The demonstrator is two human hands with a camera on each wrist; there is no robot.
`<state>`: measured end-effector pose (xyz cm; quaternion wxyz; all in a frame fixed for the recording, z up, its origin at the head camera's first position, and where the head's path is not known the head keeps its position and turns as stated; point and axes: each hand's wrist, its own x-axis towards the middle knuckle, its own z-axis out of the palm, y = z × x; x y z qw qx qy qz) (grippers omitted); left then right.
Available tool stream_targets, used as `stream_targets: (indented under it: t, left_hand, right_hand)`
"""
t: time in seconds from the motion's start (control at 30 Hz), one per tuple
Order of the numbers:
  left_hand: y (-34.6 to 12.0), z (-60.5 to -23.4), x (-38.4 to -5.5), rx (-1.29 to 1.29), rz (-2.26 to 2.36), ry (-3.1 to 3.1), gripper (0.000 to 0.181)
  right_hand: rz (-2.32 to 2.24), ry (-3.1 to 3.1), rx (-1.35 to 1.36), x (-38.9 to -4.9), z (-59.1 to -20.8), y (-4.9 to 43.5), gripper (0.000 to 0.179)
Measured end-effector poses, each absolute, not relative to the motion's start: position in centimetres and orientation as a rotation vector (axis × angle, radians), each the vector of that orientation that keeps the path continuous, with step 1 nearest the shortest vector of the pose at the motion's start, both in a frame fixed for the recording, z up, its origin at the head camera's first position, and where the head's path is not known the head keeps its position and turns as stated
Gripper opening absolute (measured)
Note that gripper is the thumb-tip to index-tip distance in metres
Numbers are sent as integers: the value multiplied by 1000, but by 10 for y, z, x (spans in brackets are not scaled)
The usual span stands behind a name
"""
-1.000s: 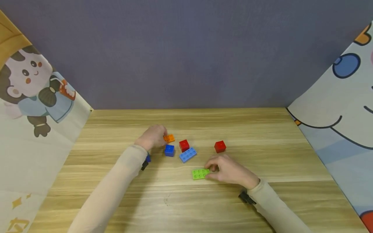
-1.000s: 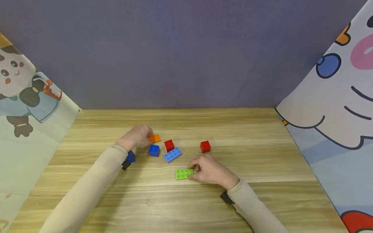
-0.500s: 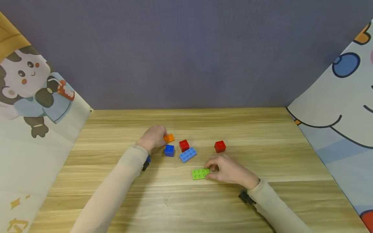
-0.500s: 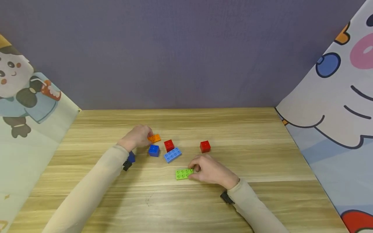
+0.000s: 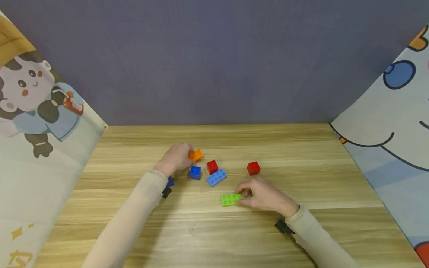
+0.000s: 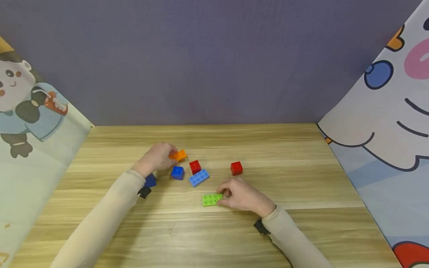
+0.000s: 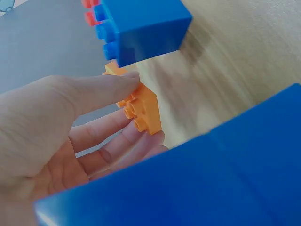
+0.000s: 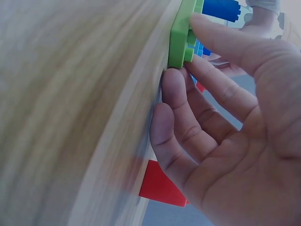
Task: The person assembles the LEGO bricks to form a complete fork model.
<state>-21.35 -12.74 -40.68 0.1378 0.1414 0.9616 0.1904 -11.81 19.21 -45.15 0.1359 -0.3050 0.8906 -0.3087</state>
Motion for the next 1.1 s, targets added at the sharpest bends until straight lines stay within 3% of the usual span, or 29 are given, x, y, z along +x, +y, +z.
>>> stream_targets:
  t: [0.4, 1.1]
  left_hand:
    - [-130, -390, -199, 522, 617, 2852, 45]
    - [-141, -393, -152, 773, 766, 2909, 44]
  right_hand:
    - [-882, 2584, -854, -118, -452, 192, 23]
    - [-909, 2587, -894, -118, -452, 193, 23]
